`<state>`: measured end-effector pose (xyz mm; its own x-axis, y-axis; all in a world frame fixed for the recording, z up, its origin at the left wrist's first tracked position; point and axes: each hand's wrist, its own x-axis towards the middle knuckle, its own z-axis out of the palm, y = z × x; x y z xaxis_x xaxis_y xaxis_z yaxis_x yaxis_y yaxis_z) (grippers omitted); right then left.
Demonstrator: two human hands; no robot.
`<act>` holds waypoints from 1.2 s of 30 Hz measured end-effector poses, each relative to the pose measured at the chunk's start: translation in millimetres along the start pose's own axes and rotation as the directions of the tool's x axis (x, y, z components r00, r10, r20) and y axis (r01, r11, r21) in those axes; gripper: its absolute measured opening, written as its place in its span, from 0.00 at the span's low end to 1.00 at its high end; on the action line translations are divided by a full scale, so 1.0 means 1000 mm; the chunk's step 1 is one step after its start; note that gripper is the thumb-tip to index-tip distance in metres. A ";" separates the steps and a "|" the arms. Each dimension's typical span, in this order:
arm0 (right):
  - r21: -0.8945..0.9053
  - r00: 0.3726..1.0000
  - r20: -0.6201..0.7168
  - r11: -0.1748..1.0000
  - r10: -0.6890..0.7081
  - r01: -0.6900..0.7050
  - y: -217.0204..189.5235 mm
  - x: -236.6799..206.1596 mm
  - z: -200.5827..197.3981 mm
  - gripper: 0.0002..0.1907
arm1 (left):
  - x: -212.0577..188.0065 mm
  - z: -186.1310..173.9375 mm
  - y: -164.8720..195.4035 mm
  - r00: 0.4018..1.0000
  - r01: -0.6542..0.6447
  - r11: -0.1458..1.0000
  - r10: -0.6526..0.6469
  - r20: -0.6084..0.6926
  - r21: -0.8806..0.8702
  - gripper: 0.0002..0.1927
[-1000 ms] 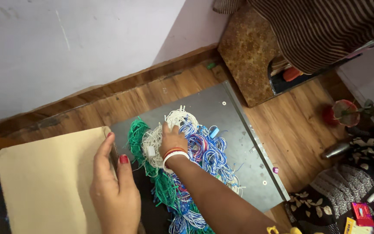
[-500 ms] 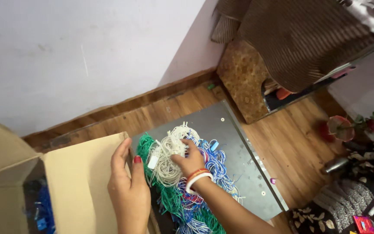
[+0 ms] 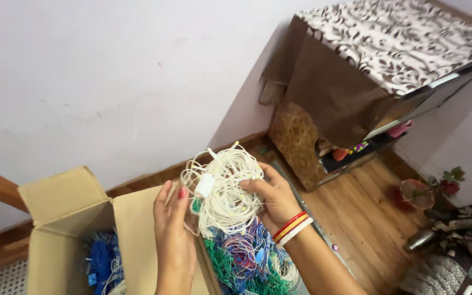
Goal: The person picks up coiled string lights one at a time from a metal tray and a pile beside an open cardboard box, arranges each coil in their hands, and places the coils into the box, which gradually fills with white, green, blue and multicolored light strands.
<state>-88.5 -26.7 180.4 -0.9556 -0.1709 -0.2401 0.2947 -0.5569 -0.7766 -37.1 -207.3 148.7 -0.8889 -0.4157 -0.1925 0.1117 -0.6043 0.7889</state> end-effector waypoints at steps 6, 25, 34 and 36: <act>0.022 0.995 0.066 0.997 -0.073 0.072 0.000 -0.045 0.061 0.29 | -0.033 0.027 0.059 0.987 0.071 0.968 -0.034 0.154 -0.242 0.30; 0.074 0.980 0.170 0.993 -0.103 0.091 0.023 -0.139 0.159 0.31 | -0.090 -0.016 0.147 0.983 -0.155 0.965 0.172 0.067 -0.210 0.23; 0.084 0.958 0.261 0.991 -0.121 0.103 0.034 -0.160 0.182 0.30 | -0.104 -0.040 0.170 0.978 -0.178 0.955 0.198 0.063 -0.238 0.22; 0.086 0.951 0.280 0.990 -0.129 0.109 0.036 -0.163 0.185 0.30 | -0.105 -0.042 0.174 0.978 -0.181 0.952 0.200 0.053 -0.245 0.22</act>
<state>77.8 -169.4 299.6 -0.9472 -0.3186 0.0352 0.1875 -0.6398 -0.7453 94.4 -297.4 281.4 -0.8710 -0.4913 0.0003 0.3765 -0.6669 0.6430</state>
